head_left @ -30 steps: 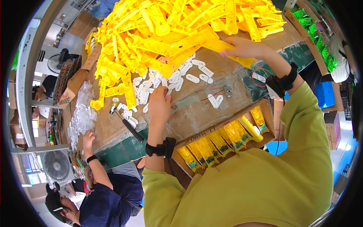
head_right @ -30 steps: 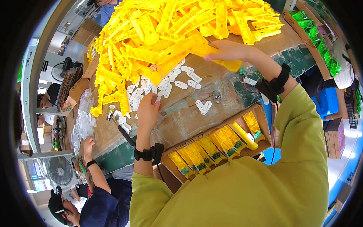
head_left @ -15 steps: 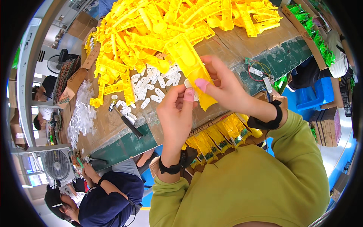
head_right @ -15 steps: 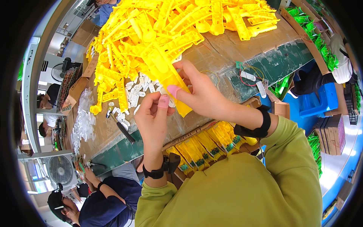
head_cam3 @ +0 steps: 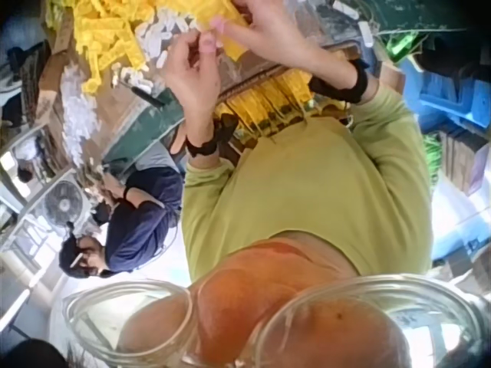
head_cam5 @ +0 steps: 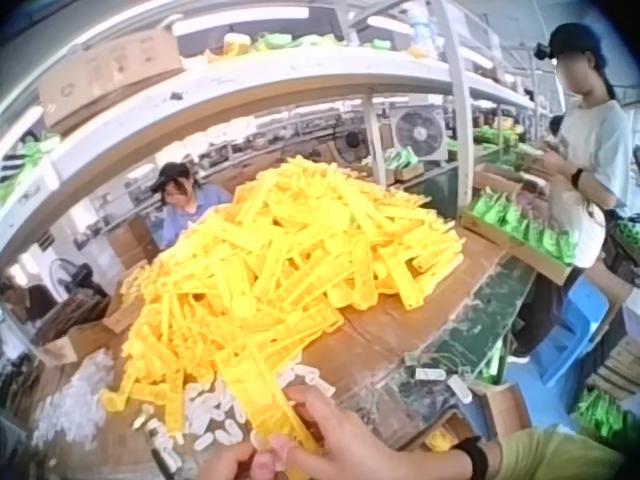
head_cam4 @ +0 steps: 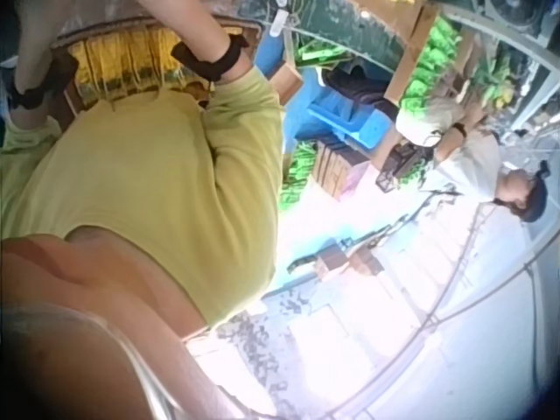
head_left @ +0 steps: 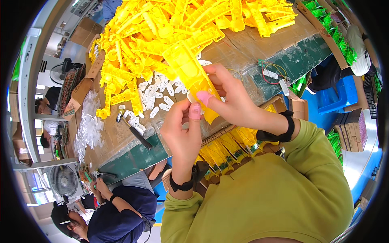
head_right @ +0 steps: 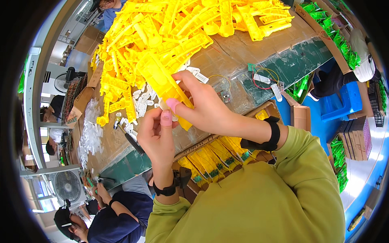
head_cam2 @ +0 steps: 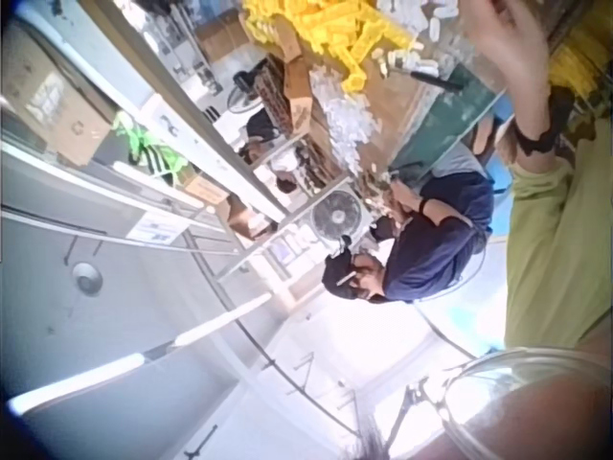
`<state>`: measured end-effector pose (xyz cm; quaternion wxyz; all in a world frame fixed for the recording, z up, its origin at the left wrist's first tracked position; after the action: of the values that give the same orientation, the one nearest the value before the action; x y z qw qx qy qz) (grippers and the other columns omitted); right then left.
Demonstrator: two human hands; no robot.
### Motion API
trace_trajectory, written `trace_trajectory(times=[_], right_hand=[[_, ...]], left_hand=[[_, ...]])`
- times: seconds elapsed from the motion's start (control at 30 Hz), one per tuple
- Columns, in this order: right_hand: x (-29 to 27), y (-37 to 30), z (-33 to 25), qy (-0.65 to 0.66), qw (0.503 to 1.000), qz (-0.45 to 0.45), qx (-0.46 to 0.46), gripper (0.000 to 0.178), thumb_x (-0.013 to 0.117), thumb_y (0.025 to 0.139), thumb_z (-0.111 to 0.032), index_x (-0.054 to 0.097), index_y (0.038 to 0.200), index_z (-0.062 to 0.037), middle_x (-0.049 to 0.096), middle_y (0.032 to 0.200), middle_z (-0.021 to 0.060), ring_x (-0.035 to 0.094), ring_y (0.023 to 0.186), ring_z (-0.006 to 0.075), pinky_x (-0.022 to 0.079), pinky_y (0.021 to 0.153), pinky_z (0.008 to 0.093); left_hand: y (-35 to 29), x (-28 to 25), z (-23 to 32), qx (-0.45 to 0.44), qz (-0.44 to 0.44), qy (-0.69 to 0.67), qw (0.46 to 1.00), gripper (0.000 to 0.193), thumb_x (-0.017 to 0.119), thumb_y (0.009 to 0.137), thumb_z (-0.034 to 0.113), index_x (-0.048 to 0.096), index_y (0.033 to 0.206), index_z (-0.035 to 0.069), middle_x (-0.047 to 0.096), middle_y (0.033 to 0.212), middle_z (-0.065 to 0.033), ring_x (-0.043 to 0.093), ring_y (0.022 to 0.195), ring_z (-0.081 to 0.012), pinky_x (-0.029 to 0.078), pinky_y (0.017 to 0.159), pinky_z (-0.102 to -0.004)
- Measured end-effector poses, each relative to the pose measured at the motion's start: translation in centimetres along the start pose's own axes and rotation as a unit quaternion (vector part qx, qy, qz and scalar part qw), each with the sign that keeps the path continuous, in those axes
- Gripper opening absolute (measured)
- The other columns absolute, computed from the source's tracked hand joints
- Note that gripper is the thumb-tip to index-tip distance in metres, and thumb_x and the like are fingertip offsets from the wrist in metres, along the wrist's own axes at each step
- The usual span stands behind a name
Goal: Assembling electronic components into yellow plastic housings on a factory production line.
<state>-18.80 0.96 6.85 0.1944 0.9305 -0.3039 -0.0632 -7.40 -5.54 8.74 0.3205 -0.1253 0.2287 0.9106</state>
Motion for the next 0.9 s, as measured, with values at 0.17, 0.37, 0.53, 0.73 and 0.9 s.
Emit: trace_trajectory(times=[0.17,0.37,0.53,0.73,0.9], right_hand=[[-0.6,-0.3,0.1,-0.022,1.000,0.007,0.012,0.037,0.058,0.079,-0.013,0.039,0.107,0.0003,0.057,0.079,0.0138,0.060,0.070,0.0223,0.047,0.061,0.0301],[-0.4,-0.3,1.7,-0.016,1.000,0.000,-0.010,0.041,0.056,0.081,-0.022,0.043,0.112,0.0020,0.055,0.077,0.0143,0.057,0.070,0.0205,0.045,0.060,0.0294],[-4.1,0.1,1.0,-0.047,0.988,-0.130,0.072,0.040,0.046,0.088,-0.027,0.046,0.117,0.0002,0.059,0.089,0.0090,0.056,0.076,0.0148,0.045,0.064,0.0274],[-18.2,2.0,8.8,-0.527,0.841,-0.108,0.064,0.020,0.049,0.079,-0.023,0.057,0.092,-0.0095,0.059,0.080,0.0120,0.058,0.078,0.0300,0.046,0.065,0.0410],[-19.7,1.8,12.6,-0.442,0.875,-0.185,0.062,0.015,0.052,0.078,-0.020,0.055,0.084,-0.0064,0.057,0.084,0.0121,0.056,0.079,0.0297,0.045,0.068,0.0398]], left_hand=[[0.9,0.4,-0.8,-0.063,-0.059,-0.071,0.994,0.016,0.054,0.085,0.014,0.053,0.087,-0.002,0.057,0.078,-0.0055,0.057,0.064,-0.0095,0.047,0.056,-0.0212],[1.3,2.1,-3.1,-0.071,-0.154,-0.217,0.961,0.037,0.054,0.085,0.026,0.044,0.109,0.000,0.053,0.095,-0.0059,0.054,0.084,-0.0110,0.046,0.068,-0.0239],[0.9,3.4,-5.8,-0.130,-0.122,-0.330,0.927,0.061,0.056,0.082,0.040,0.034,0.123,0.000,0.049,0.105,-0.0073,0.051,0.092,-0.0151,0.044,0.077,-0.0289],[0.9,3.6,-5.4,-0.174,-0.098,-0.321,0.926,0.052,0.051,0.083,0.042,0.040,0.112,0.001,0.054,0.094,-0.0096,0.054,0.080,-0.0162,0.046,0.068,-0.0285],[1.0,4.1,-5.9,-0.155,-0.131,-0.268,0.942,0.051,0.046,0.085,0.045,0.041,0.108,0.000,0.055,0.088,-0.0149,0.055,0.071,-0.0185,0.048,0.059,-0.0314]])
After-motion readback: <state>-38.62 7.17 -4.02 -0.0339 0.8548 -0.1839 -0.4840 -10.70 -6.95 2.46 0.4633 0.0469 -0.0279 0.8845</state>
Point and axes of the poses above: each hand's wrist, its own y-axis towards the middle knuckle, its own x-axis out of the palm, z = x × y, the point moved 4 cm from there along y, towards the middle knuckle
